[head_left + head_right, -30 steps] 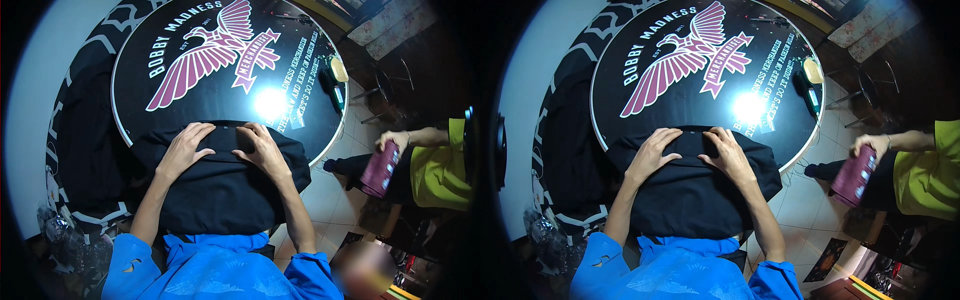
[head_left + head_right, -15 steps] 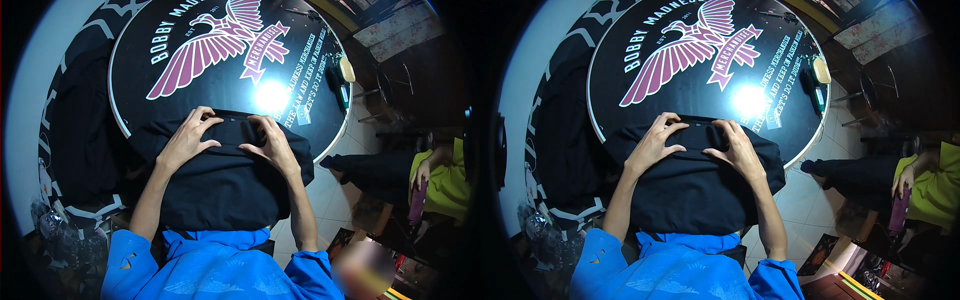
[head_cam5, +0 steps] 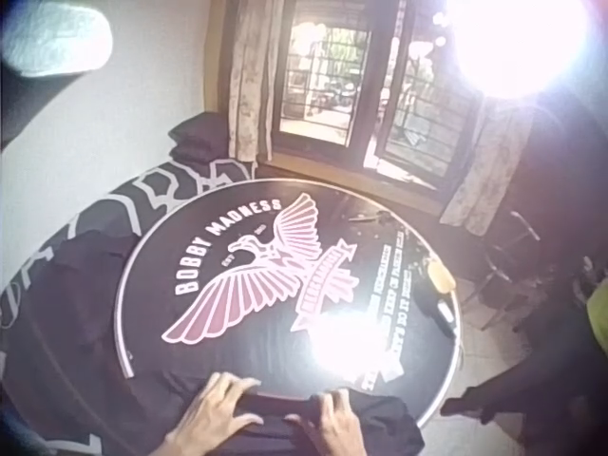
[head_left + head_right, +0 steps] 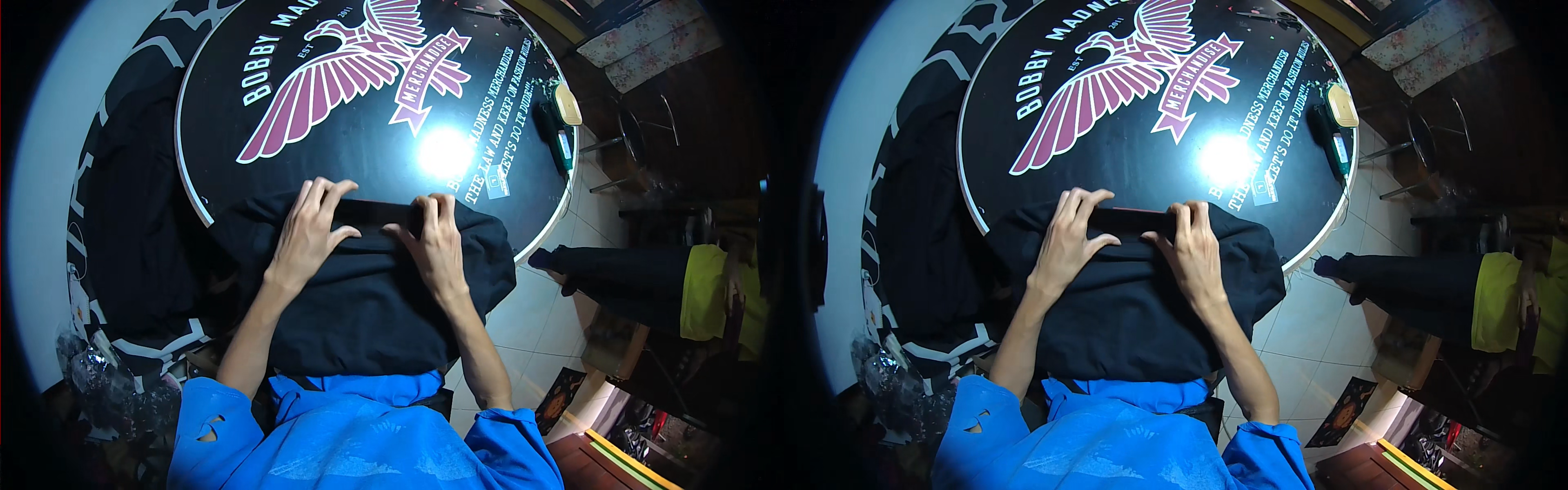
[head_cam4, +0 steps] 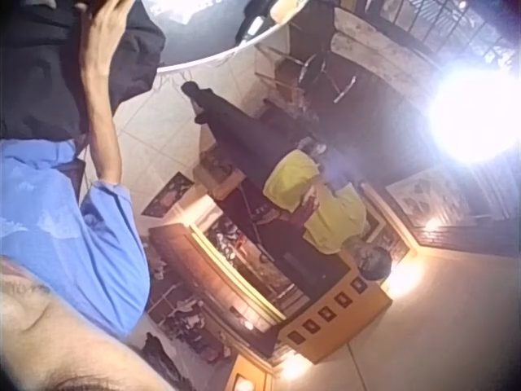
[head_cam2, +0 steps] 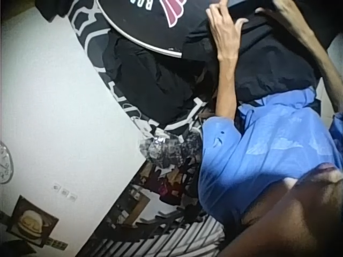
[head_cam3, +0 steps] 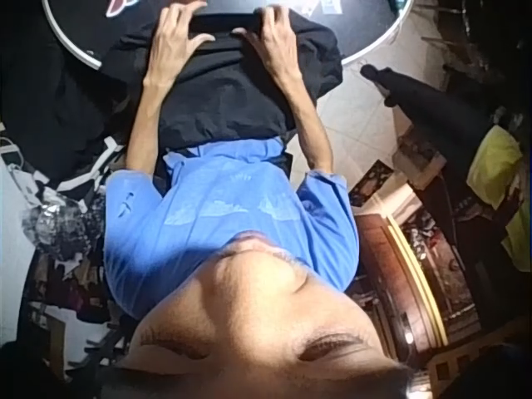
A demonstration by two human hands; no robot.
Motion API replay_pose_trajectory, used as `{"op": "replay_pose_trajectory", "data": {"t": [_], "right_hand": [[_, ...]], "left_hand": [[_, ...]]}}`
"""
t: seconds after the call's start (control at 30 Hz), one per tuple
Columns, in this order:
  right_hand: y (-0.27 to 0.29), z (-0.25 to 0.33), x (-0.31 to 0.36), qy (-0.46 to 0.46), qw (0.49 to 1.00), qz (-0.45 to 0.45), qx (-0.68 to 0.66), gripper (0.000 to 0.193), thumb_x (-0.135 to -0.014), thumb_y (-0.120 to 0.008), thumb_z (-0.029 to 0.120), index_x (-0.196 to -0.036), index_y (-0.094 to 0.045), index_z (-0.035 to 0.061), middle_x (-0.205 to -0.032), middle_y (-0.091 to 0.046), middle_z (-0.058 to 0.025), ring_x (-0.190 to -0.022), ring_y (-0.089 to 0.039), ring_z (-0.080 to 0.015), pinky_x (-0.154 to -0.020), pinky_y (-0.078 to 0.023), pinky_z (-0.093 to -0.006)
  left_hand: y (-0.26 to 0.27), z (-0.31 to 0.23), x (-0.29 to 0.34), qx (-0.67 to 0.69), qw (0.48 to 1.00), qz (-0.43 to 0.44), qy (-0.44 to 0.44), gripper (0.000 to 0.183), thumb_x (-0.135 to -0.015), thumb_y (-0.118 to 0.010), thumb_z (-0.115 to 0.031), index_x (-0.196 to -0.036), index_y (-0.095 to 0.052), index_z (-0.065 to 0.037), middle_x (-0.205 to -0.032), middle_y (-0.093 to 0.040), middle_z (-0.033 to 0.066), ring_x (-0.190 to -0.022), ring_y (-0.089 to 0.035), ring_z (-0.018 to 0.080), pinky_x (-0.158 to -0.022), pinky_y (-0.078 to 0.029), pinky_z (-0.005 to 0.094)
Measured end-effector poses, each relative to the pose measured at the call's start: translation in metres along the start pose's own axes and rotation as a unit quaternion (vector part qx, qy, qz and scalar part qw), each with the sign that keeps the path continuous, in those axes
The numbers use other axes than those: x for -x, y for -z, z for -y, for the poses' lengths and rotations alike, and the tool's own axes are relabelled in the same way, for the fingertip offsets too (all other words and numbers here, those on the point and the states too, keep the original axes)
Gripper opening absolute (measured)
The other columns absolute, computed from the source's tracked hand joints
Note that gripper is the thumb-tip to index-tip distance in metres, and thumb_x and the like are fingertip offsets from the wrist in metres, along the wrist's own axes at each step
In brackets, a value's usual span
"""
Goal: Check the size label of a black t-shirt and scan it using a handheld terminal.
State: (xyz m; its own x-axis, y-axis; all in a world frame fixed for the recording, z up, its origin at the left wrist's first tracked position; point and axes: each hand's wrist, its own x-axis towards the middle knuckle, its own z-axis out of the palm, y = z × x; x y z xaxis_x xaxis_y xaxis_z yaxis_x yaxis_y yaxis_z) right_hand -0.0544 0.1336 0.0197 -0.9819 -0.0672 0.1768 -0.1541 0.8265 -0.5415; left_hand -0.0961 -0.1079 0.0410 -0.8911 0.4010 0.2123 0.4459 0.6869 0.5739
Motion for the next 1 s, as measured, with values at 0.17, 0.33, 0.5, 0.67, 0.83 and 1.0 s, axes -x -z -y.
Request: {"op": "replay_pose_trajectory", "data": {"t": [0.17,0.33,0.5,0.67,0.83,1.0], "right_hand": [[-0.002,0.016,0.042,0.023,0.990,-0.138,0.021,0.066,-0.080,-0.103,0.022,-0.128,-0.061,0.0037,-0.122,-0.056,-0.0174,-0.104,-0.069,-0.0378,-0.080,-0.064,-0.0465],[0.001,0.021,0.037,0.014,0.989,-0.139,0.046,0.065,-0.084,-0.101,0.021,-0.133,-0.061,0.0056,-0.123,-0.057,-0.0170,-0.102,-0.071,-0.0372,-0.082,-0.065,-0.0461],[-0.002,0.022,0.004,-0.021,0.993,-0.107,0.050,0.058,-0.094,-0.092,0.020,-0.140,-0.061,0.0030,-0.129,-0.060,-0.0189,-0.099,-0.072,-0.0363,-0.084,-0.062,-0.0453],[-0.001,0.023,0.000,-0.029,0.992,-0.119,0.044,0.055,-0.098,-0.087,0.019,-0.143,-0.060,0.0026,-0.133,-0.062,-0.0194,-0.099,-0.073,-0.0371,-0.085,-0.061,-0.0469],[-0.006,0.014,0.002,-0.018,0.994,-0.083,0.064,0.043,-0.099,-0.084,0.016,-0.135,-0.066,0.0012,-0.130,-0.065,-0.0175,-0.109,-0.071,-0.0355,-0.092,-0.059,-0.0463],[-0.003,0.014,0.002,0.043,0.997,-0.058,0.020,0.029,-0.103,-0.077,0.008,-0.130,-0.069,-0.0009,-0.130,-0.067,-0.0158,-0.119,-0.069,-0.0344,-0.102,-0.058,-0.0451]], "left_hand": [[-0.001,-0.029,0.042,-0.023,0.990,-0.129,-0.052,0.045,-0.088,-0.094,-0.016,-0.128,-0.075,-0.008,-0.114,-0.066,0.0092,-0.104,-0.066,0.0306,-0.091,-0.058,0.0431],[-0.004,-0.030,0.040,-0.036,0.984,-0.172,-0.022,0.022,-0.093,-0.087,-0.002,-0.112,-0.079,-0.008,-0.103,-0.068,0.0059,-0.096,-0.069,0.0274,-0.088,-0.058,0.0419],[-0.020,-0.007,0.002,-0.050,0.985,-0.164,0.013,0.016,-0.099,-0.079,0.000,-0.113,-0.076,-0.004,-0.110,-0.074,0.0100,-0.102,-0.073,0.0320,-0.090,-0.059,0.0446],[-0.026,0.007,-0.007,-0.059,0.981,-0.185,0.004,0.018,-0.099,-0.081,-0.005,-0.116,-0.079,-0.009,-0.111,-0.076,0.0046,-0.099,-0.076,0.0268,-0.090,-0.062,0.0415],[-0.035,-0.001,-0.011,-0.024,0.982,-0.176,0.064,0.021,-0.097,-0.083,-0.002,-0.116,-0.079,-0.009,-0.114,-0.073,0.0041,-0.100,-0.075,0.0261,-0.088,-0.062,0.0406],[-0.030,0.006,-0.005,0.020,0.992,-0.103,-0.067,0.030,-0.093,-0.082,0.002,-0.121,-0.078,-0.008,-0.116,-0.073,0.0059,-0.105,-0.074,0.0282,-0.090,-0.063,0.0414]]}}
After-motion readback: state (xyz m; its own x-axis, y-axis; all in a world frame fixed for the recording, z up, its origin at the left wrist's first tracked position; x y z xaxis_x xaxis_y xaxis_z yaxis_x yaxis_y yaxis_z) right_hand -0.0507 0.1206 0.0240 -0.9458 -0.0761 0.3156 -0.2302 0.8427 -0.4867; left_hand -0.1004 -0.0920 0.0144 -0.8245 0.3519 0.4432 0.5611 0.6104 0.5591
